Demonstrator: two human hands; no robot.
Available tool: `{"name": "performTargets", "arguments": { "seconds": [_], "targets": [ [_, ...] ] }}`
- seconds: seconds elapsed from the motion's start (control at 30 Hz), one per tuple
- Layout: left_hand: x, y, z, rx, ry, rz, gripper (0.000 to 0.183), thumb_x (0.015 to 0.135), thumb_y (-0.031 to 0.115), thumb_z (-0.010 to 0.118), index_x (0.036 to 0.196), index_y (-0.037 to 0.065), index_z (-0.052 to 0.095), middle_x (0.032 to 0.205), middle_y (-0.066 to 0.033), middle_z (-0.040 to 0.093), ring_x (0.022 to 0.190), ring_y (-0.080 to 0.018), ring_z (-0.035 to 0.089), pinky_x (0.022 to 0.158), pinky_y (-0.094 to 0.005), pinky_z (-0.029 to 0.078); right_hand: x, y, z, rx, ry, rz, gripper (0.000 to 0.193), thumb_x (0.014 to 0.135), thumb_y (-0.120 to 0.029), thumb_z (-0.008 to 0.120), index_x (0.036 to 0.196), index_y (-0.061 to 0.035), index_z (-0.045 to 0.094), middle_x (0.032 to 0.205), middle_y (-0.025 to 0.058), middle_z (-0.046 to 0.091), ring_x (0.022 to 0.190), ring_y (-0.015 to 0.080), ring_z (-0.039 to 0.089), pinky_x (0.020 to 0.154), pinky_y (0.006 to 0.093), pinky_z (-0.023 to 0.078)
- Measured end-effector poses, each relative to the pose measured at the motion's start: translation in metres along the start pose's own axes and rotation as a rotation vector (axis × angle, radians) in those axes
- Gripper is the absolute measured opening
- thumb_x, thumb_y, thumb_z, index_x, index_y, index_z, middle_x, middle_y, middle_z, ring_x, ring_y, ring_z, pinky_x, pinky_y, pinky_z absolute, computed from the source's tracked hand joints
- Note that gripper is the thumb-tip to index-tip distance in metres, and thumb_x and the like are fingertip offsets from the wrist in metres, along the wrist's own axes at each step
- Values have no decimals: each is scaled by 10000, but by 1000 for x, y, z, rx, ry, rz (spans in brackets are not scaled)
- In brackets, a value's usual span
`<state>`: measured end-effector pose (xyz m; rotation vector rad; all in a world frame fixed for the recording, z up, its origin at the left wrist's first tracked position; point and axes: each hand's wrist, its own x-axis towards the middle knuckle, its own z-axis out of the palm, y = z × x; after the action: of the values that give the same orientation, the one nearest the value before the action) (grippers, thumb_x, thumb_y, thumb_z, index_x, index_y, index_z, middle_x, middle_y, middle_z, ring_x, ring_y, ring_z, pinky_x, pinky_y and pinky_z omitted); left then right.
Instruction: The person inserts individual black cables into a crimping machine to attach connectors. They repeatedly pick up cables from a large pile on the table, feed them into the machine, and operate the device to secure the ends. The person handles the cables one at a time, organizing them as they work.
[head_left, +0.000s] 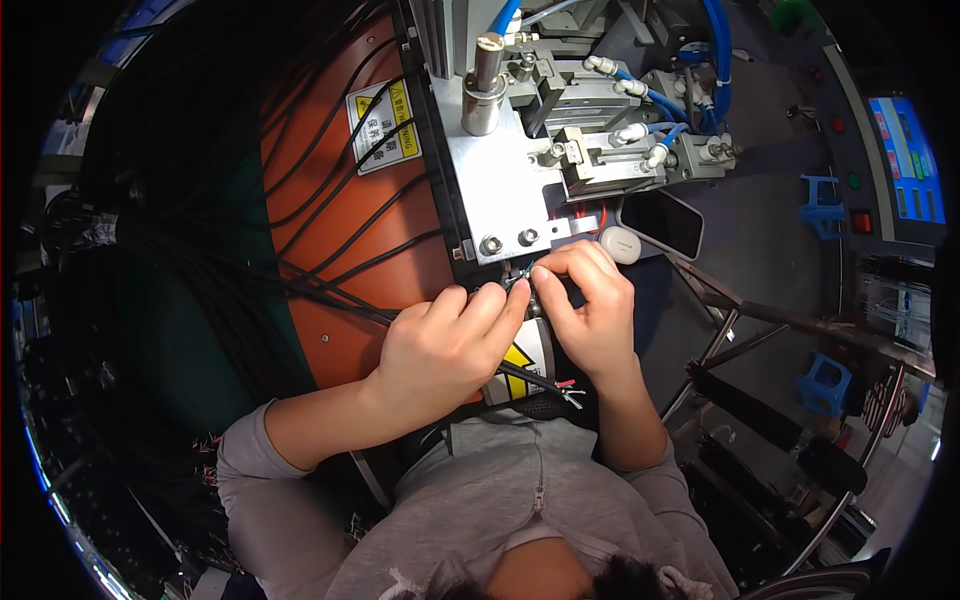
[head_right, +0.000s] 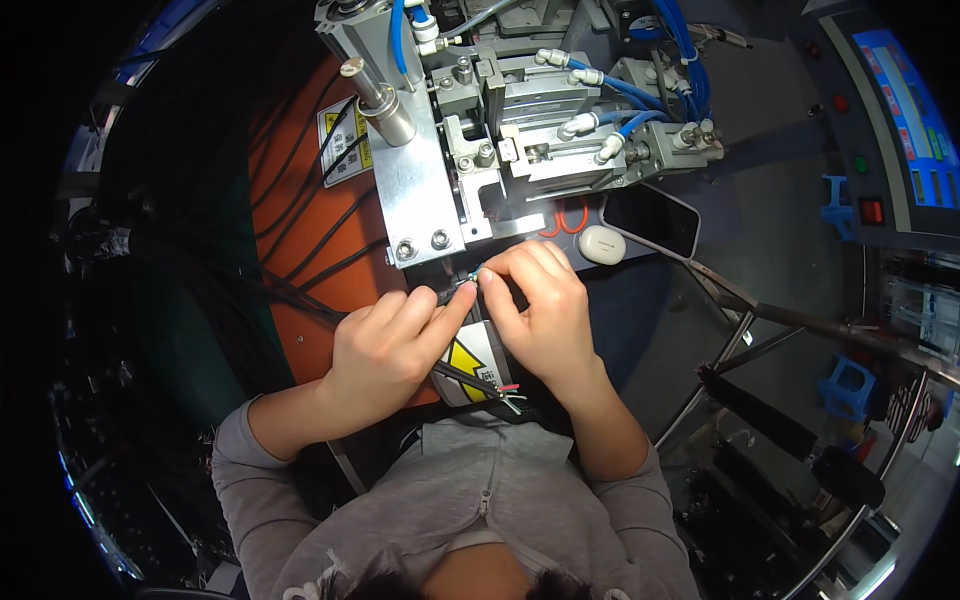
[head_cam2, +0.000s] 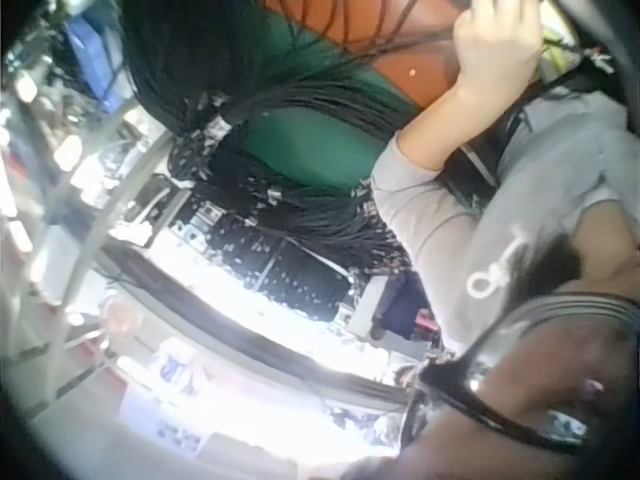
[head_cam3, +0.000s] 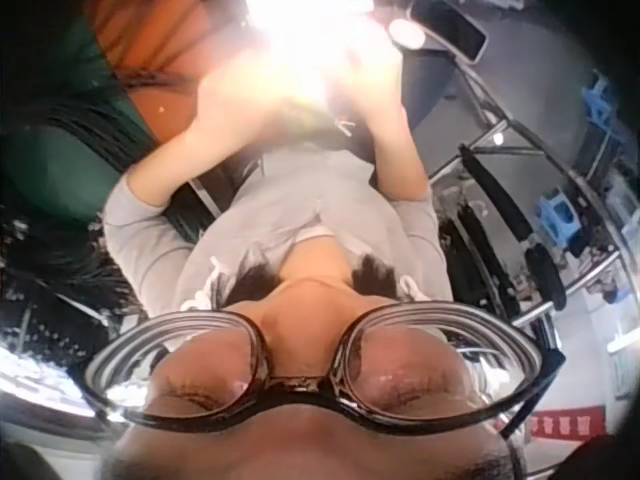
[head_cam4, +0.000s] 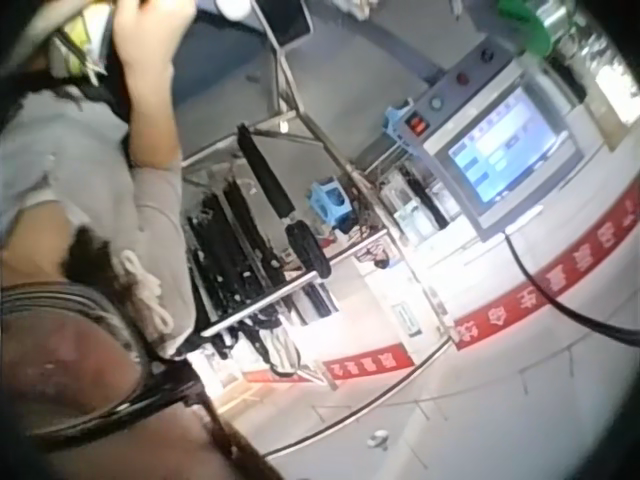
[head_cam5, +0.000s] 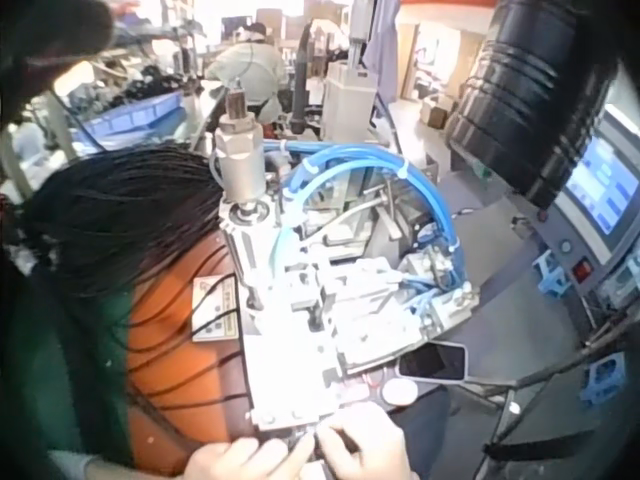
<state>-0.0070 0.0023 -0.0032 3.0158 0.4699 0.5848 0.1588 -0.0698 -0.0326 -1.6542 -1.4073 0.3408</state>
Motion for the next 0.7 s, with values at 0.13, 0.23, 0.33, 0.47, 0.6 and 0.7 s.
{"name": "performTargets", "arguments": {
  "seconds": [0.13, 0.23, 0.33, 0.47, 0.6, 0.7],
  "targets": [
    [0, 4, -1, 49, -10, -22, 355, 688, 123, 600, 1031, 47, 654, 724, 16, 443, 572, -89, 413, 419, -198, 332, -5, -6, -1, -14, 2, -23, 53, 730, -1, 633, 722, -8, 581, 706, 100, 573, 661, 259, 527, 612, 352, 425],
    [1, 4, 1, 30, 8, -30, 345, 690, 117, 602, 1022, 43, 658, 723, 14, 442, 569, -90, 419, 417, -202, 330, -6, 0, 7, 10, 90, -31, 54, 723, 1, 633, 719, -16, 582, 706, 102, 568, 661, 258, 525, 605, 343, 426],
    [3, 5, 0, -4, 7, -61, 322, 702, 49, 638, 1021, 71, 677, 652, 1, 373, 534, -98, 421, 428, -224, 346, -8, 8, 11, 72, 117, 16, 40, 735, -4, 621, 727, -11, 582, 708, 87, 567, 645, 214, 525, 589, 306, 417],
    [3, 1, 4, -51, 71, -53, 292, 680, 57, 640, 969, 64, 684, 658, -1, 424, 536, -102, 457, 434, -233, 357, -14, 16, 16, 560, 18, 481, 51, 780, -21, 575, 736, 6, 572, 689, 35, 558, 619, 90, 498, 564, 239, 382],
    [1, -3, 5, -60, 104, -48, 288, 660, 79, 637, 944, 63, 681, 684, -5, 478, 552, -112, 490, 445, -245, 372, -15, 23, 14, 571, -25, 540, 113, 823, -56, 549, 745, 24, 566, 654, 9, 552, 626, 36, 475, 570, 209, 379],
    [3, -6, 5, -72, 110, -36, 283, 665, 94, 628, 942, 64, 677, 697, -5, 495, 557, -116, 498, 458, -246, 384, -10, 13, 12, 374, -16, 330, 121, 810, -73, 614, 843, 44, 622, 772, 104, 627, 710, 160, 602, 648, 269, 463]
  ]
}}
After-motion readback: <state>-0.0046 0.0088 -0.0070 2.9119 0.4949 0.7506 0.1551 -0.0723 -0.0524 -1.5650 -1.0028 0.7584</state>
